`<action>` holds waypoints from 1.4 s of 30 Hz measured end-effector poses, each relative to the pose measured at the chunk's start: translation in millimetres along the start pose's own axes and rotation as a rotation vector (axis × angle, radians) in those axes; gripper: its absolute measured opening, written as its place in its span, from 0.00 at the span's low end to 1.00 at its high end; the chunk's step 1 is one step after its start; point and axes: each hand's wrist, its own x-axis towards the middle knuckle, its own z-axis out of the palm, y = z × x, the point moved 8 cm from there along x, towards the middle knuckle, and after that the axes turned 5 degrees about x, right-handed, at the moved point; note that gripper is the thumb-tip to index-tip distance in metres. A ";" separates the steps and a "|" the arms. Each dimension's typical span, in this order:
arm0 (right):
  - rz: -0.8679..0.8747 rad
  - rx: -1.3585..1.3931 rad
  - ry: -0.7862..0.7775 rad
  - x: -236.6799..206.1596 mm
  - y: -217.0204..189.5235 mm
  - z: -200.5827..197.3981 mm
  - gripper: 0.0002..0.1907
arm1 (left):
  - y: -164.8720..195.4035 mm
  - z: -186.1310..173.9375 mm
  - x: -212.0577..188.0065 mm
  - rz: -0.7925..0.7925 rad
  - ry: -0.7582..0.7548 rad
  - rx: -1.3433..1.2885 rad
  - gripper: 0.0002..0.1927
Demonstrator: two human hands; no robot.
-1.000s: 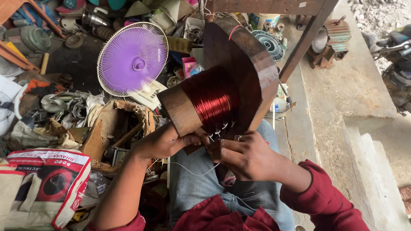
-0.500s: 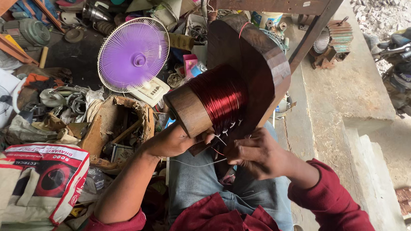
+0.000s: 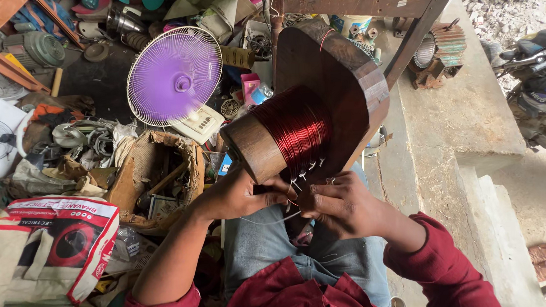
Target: The person winds red copper wire onto a wooden spool using a hand-cranked mechanism. They periodically stop to adjust the wire and use pliers to cut the wire.
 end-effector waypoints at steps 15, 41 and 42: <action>0.021 0.009 0.064 3.6 -3.2 -5.1 0.06 | -7.9 -5.5 -13.6 0.065 0.363 -0.016 0.13; -0.111 -0.071 0.060 -26.1 -7.6 4.3 0.07 | 54.1 1.6 -17.2 0.424 0.068 0.697 0.10; -0.119 -0.068 0.073 -24.9 -8.6 1.9 0.07 | 51.8 4.0 -19.6 0.450 0.061 0.737 0.08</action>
